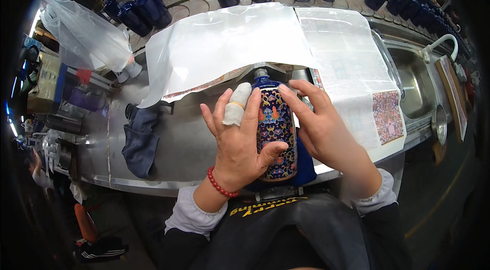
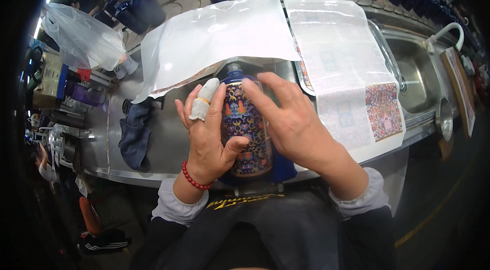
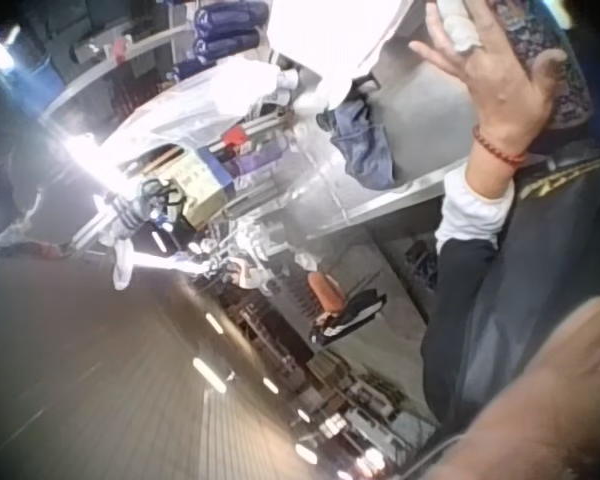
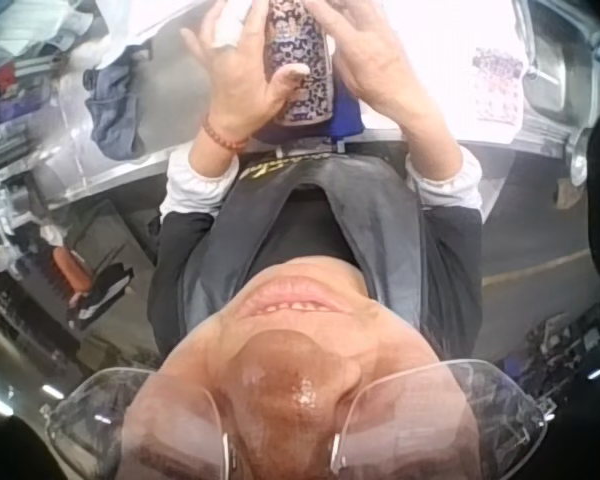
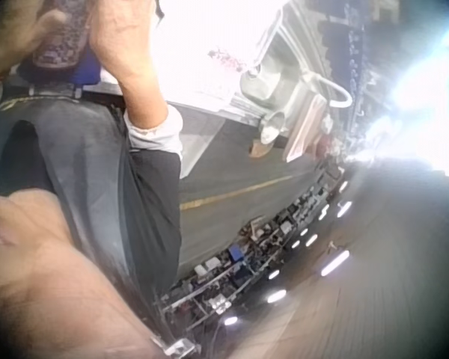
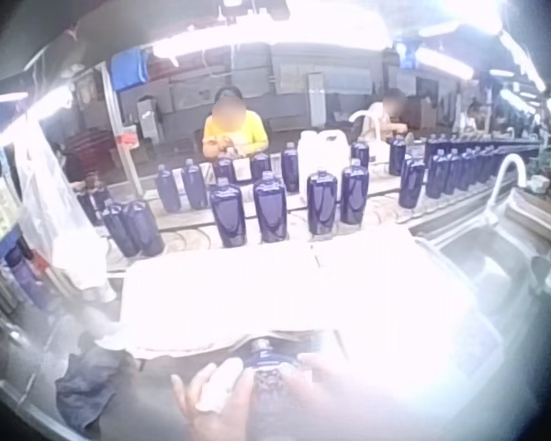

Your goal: The person holds a decorated ceramic vase and scrubs its surface with a green sponge. The person rotates the vase to clean different sides, then places it on a tray with other similar vases and picks up a plain blue vase to continue the task.

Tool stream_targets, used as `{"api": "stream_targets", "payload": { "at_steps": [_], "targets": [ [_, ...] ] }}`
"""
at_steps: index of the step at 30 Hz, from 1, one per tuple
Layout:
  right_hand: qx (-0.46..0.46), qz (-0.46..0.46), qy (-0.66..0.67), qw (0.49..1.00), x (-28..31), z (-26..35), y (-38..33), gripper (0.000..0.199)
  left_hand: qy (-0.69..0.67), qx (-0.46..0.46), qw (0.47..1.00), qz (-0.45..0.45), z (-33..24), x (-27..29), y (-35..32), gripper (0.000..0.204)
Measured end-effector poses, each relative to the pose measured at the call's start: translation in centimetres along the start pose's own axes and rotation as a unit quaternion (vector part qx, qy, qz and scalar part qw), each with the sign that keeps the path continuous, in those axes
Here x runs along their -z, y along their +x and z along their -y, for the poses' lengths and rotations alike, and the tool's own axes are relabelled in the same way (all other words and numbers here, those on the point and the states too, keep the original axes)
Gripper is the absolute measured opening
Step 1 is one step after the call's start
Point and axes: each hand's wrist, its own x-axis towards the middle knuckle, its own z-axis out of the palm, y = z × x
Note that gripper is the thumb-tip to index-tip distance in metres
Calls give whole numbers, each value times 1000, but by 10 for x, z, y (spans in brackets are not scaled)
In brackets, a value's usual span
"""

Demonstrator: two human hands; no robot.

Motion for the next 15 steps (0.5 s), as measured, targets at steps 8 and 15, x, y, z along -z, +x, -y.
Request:
{"api": "stream_targets", "payload": {
  "at_steps": [8, 15],
  "targets": [
    [27, 14, -22, 999, -4, -4, 23, 61, 7, -6, 1000, 5, 5, -1, -2, 97],
    [14, 18, 8, 1000, -3, -4, 28, 63, -5, -10, 1000, -9, 6, -3, -1, 97]
  ]
}}
